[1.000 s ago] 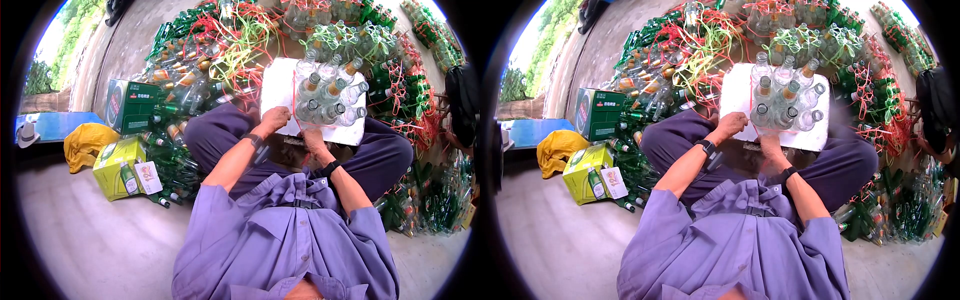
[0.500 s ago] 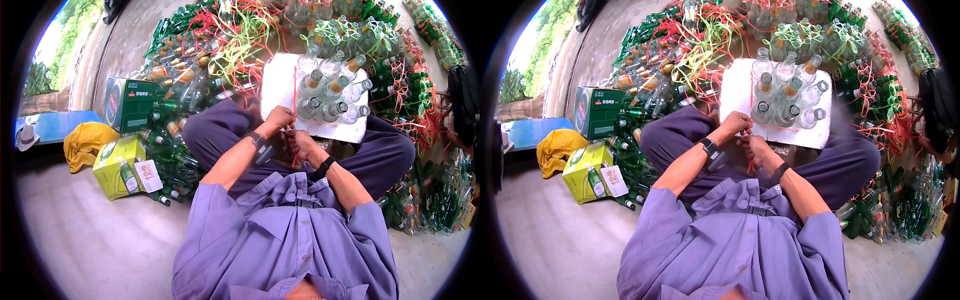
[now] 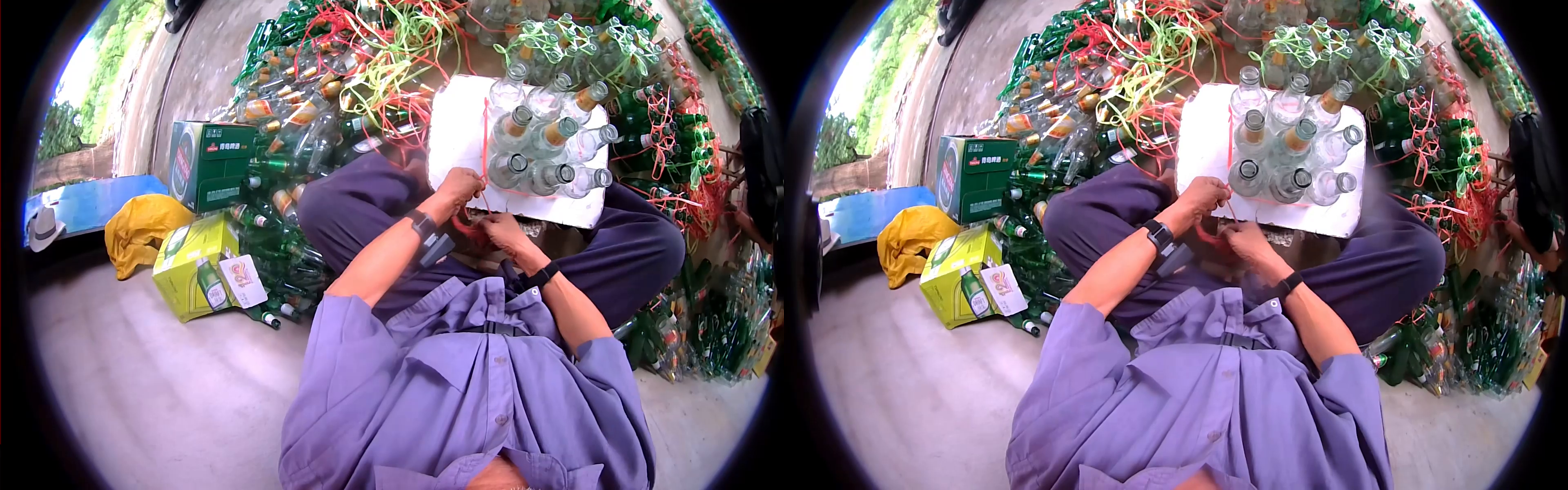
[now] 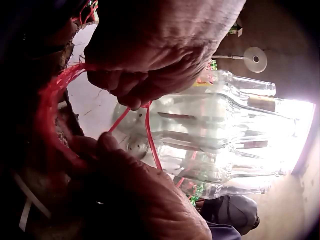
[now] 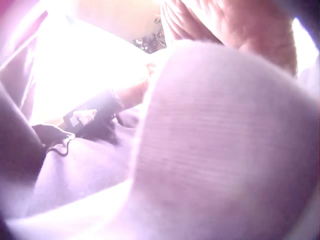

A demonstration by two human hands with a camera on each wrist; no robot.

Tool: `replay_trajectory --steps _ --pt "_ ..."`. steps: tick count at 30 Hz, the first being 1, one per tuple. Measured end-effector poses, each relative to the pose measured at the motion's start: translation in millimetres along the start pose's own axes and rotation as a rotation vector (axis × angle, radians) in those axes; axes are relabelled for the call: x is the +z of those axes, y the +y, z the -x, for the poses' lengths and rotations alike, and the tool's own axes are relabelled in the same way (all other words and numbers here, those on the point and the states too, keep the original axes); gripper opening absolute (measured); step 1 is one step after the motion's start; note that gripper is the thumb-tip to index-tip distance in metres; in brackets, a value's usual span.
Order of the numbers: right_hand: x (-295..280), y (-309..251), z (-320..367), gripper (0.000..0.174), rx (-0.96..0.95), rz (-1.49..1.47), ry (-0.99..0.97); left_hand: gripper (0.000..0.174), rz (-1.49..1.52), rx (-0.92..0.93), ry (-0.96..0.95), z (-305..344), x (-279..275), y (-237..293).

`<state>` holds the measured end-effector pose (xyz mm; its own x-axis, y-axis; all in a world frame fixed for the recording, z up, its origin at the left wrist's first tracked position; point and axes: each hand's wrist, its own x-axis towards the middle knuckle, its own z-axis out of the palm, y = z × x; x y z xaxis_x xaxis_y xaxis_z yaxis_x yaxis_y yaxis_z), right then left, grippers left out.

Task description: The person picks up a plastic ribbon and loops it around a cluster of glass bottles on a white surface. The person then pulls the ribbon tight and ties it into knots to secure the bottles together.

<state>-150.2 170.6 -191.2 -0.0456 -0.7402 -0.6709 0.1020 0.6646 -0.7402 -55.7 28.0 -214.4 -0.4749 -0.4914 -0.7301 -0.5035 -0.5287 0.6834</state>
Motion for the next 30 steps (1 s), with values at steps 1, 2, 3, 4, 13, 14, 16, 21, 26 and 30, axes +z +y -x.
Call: replay_trajectory --steps 1,2,3,4,13,14,16,21,26,30 --pt "-8 -1 3 0.028 0.031 0.141 0.133 0.007 0.003 -0.004 0.002 1 0 0" --pt "-10 1 1 0.028 0.032 0.141 0.130 0.007 -0.012 0.008 0.005 3 0 2" --pt "-13 5 -2 0.028 -0.112 0.207 0.274 0.008 -0.028 0.020 0.006 5 1 5" --pt "-17 12 -5 0.029 -0.257 0.271 0.418 0.008 -0.029 0.018 0.006 6 1 7" --pt "-10 -6 -31 0.019 -0.016 -0.447 0.052 0.009 -0.021 0.011 -0.031 11 -4 11" --pt "-10 -8 -30 0.015 -0.005 -0.545 0.056 0.009 -0.023 0.011 -0.037 10 -5 12" --pt "-5 -11 -26 0.012 0.005 -0.611 0.089 0.009 -0.023 0.008 -0.046 8 -5 11" --pt "-1 -8 -32 0.011 0.032 -0.735 0.184 0.005 0.016 0.049 -0.015 7 -5 12" --pt "3 -6 -33 0.019 0.063 -0.928 0.260 0.005 0.012 0.129 0.008 -6 -7 0" --pt "1 -2 -39 0.019 0.052 -0.931 0.290 0.011 -0.246 0.167 0.086 -15 -9 -5"
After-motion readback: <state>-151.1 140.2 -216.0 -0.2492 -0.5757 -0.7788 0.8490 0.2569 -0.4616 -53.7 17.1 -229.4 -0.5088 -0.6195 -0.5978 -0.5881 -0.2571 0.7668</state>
